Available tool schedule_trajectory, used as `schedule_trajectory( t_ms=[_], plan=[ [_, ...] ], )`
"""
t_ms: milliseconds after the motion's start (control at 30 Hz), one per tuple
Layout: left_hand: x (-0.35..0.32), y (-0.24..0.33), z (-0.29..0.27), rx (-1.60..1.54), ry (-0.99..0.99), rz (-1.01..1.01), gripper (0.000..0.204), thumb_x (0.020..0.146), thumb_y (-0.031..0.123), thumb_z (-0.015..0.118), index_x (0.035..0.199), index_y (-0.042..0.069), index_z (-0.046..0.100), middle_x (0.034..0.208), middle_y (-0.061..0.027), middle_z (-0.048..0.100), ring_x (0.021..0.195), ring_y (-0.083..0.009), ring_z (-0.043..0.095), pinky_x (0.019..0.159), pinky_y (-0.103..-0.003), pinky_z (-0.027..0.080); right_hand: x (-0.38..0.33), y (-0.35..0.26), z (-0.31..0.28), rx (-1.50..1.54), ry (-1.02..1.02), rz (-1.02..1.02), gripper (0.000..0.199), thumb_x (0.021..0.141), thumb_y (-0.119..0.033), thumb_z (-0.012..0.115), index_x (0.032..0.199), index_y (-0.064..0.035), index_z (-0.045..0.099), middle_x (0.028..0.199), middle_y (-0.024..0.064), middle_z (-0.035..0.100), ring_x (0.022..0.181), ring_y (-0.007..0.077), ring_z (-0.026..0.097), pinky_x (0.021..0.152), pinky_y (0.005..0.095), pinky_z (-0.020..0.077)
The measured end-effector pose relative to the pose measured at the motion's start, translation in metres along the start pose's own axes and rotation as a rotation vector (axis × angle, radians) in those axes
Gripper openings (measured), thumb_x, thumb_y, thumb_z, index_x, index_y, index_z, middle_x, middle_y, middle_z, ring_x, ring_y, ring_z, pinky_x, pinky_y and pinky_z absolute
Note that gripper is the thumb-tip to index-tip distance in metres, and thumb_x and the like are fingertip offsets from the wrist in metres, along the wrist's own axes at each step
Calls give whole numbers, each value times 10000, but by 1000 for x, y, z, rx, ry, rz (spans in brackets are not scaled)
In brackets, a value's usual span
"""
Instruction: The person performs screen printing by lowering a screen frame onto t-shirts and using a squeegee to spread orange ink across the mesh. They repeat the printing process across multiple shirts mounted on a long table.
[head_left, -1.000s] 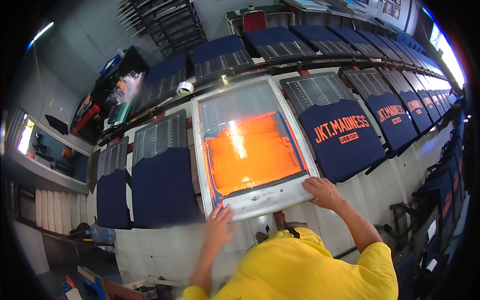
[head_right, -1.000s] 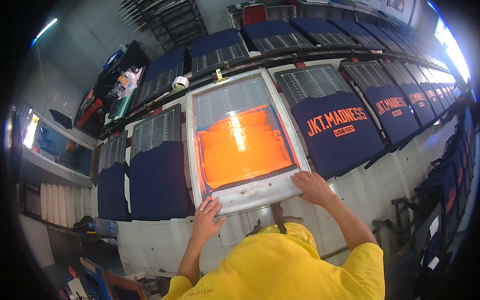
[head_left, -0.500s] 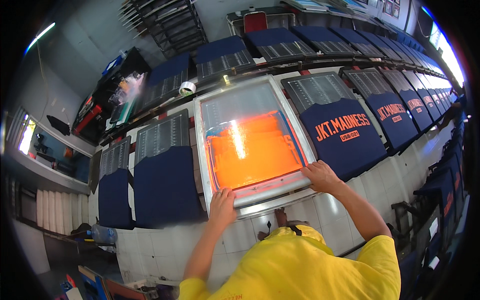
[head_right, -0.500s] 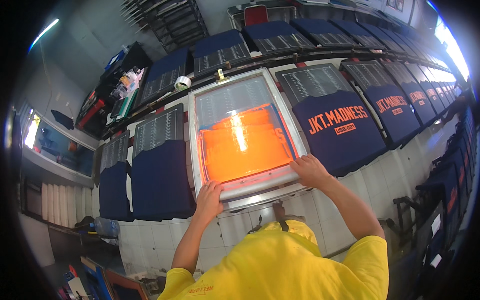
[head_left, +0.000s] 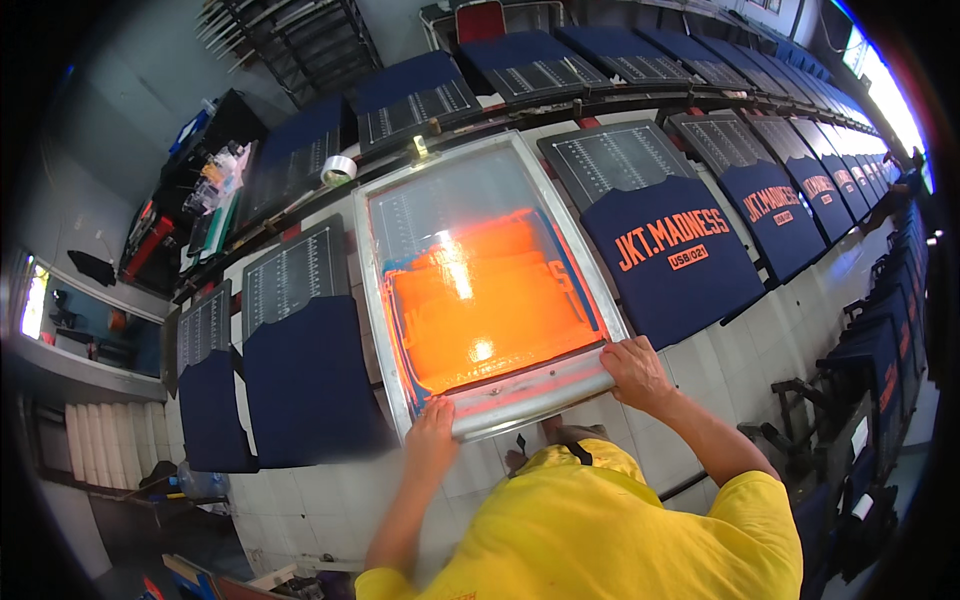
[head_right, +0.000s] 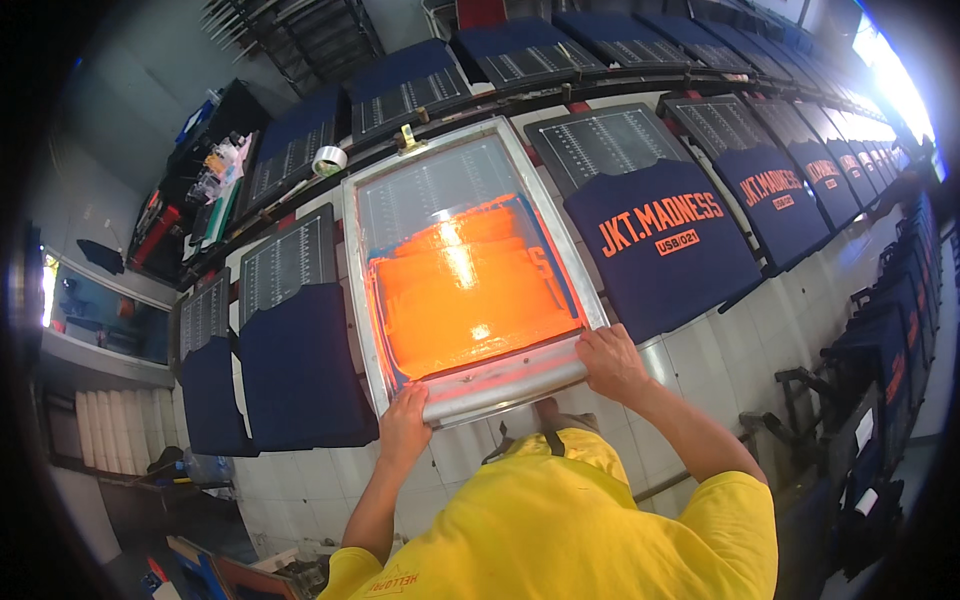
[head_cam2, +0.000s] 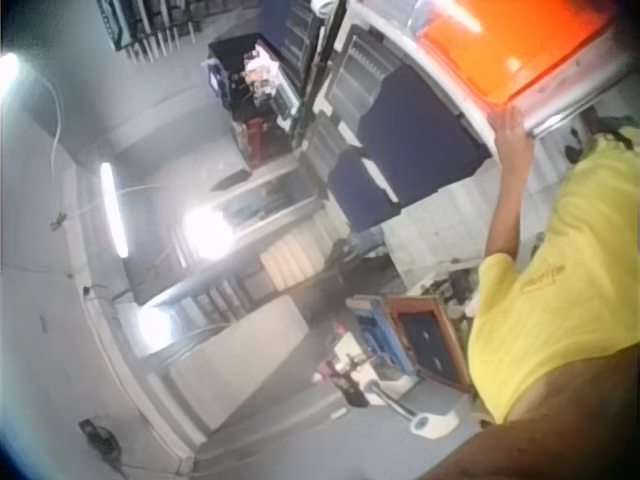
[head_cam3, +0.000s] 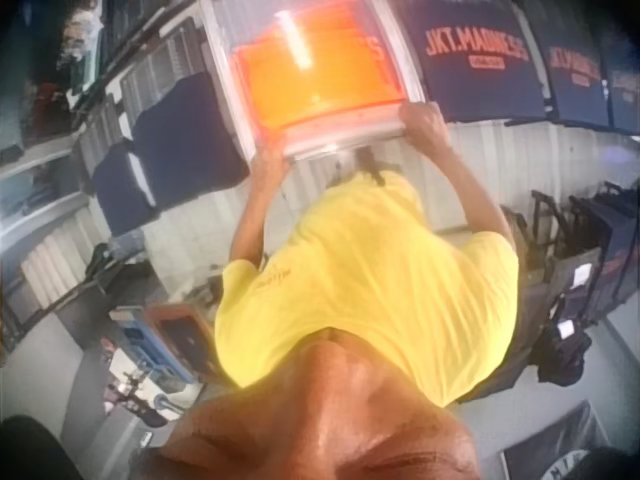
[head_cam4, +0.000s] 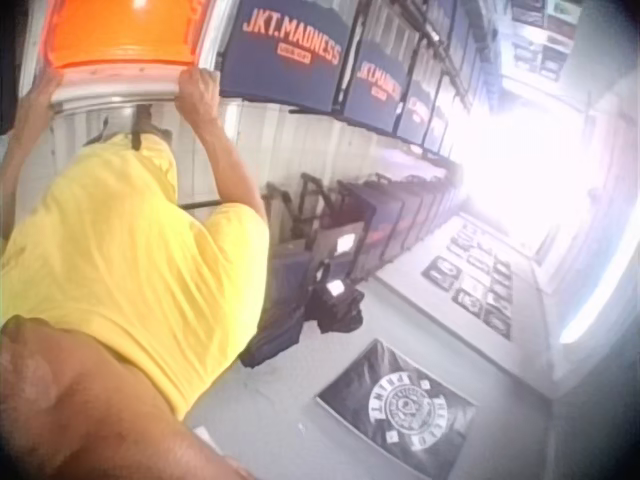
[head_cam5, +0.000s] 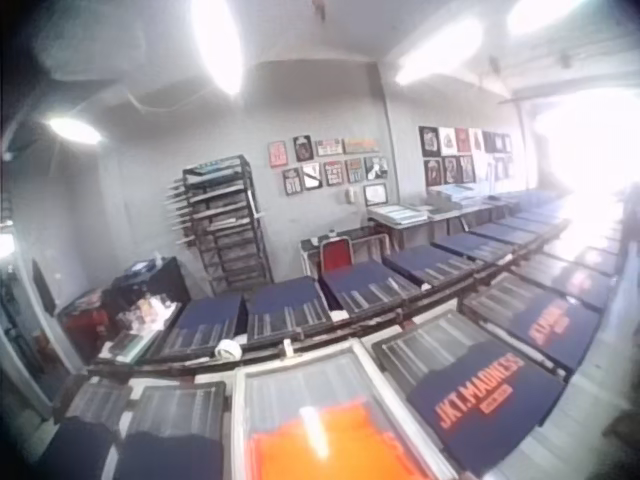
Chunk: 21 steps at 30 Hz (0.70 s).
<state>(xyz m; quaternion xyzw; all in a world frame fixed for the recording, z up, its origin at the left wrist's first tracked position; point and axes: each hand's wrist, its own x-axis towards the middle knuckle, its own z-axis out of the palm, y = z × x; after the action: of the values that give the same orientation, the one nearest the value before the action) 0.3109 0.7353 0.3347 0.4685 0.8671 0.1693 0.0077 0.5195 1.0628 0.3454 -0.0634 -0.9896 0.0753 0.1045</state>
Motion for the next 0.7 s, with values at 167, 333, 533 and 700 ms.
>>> schedule_trajectory(
  t_ms=[167, 333, 533, 700],
  plan=[
    [11, -16, 20, 19, 79, 48, 425, 672, -72, 629, 1091, -7, 647, 1178, -168, 674, 1138, -304, 646, 954, -398, 543, 18, 15, 16, -29, 113, -53, 187, 660, -30, 615, 846, -49, 601, 883, 80, 608, 807, 248, 582, 755, 394, 407],
    [62, -36, 18, 61, 73, 17, 407, 682, -75, 634, 1081, 6, 654, 1162, -151, 687, 1099, -290, 668, 890, -385, 570, 74, 46, 25, -27, 84, -76, 170, 640, -51, 649, 803, -60, 600, 829, 75, 606, 792, 254, 585, 750, 396, 418],
    [148, -70, 12, 50, 7, -37, 463, 626, -75, 706, 1079, 16, 676, 1059, -157, 704, 966, -347, 682, 818, -418, 568, 156, 92, 35, -48, 34, -90, 169, 628, -86, 705, 770, -80, 613, 837, 83, 635, 828, 265, 618, 782, 402, 433],
    [204, -99, 10, 45, 55, 20, 355, 660, -25, 730, 1004, 35, 670, 1005, -138, 701, 864, -331, 694, 757, -427, 571, 216, 114, 34, -83, -58, -38, 236, 614, -111, 764, 819, -83, 652, 862, 81, 660, 881, 268, 637, 824, 400, 450]
  ],
)
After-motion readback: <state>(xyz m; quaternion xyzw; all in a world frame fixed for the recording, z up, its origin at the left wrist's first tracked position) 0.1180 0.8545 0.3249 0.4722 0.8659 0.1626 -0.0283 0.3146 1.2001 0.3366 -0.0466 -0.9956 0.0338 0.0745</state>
